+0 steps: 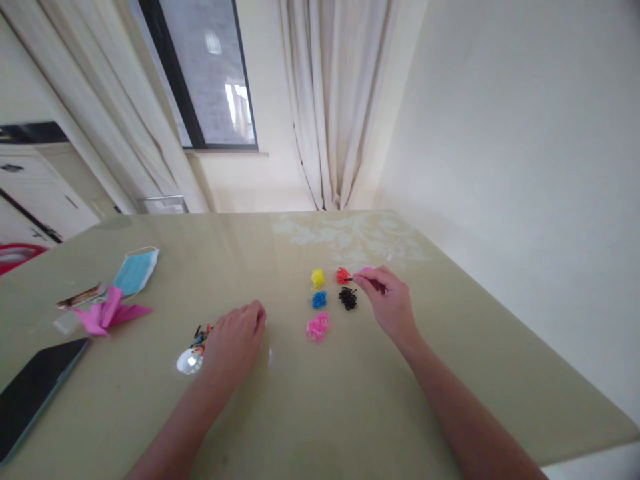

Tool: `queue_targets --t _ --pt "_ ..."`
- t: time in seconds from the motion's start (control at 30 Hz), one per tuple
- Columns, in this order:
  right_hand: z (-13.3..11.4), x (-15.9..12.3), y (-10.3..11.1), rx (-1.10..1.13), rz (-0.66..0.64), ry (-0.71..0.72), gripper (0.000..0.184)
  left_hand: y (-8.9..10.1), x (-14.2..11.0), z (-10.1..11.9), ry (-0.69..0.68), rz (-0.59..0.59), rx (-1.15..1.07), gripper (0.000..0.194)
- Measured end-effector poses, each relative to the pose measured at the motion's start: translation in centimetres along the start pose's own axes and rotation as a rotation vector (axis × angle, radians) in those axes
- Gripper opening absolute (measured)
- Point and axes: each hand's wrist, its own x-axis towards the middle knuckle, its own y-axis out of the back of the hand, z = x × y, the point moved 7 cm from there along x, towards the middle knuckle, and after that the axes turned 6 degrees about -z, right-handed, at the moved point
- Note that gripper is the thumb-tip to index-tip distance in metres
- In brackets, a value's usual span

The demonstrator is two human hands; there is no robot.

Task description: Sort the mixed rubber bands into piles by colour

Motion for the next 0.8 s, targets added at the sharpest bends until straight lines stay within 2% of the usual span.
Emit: queue_targets --t 0.2,0.47,0.57,0.67,0.8 --pt "3.9 0.5 -1.6 -0.186 -0.200 -0.079 0.019 -0.1 1.1 -0.7 -0.125 0.126 -0.498 0.021" --pt "5.4 0.1 -2.4 -0.243 -0.318 -0.154 0.016 -1.0 1.7 0.0 -0.195 0.006 -1.084 0.031" --pt "4.8 0.2 -2.1 -0.251 -0.298 -0.141 0.011 -1.1 1.3 1.0 -0.194 -0.045 -1.216 0.033" --pt "3.0 -0.1 -2.3 -0.188 -0.277 -0.081 0.008 -1.5 0.9 2.1 -0.177 -0.101 -1.298 0.036" --pt "-0.6 -1.4 -4.3 -0.022 -0.364 0.033 0.015 -2.0 0.4 3.3 -0.181 -0.181 -1.351 0.038"
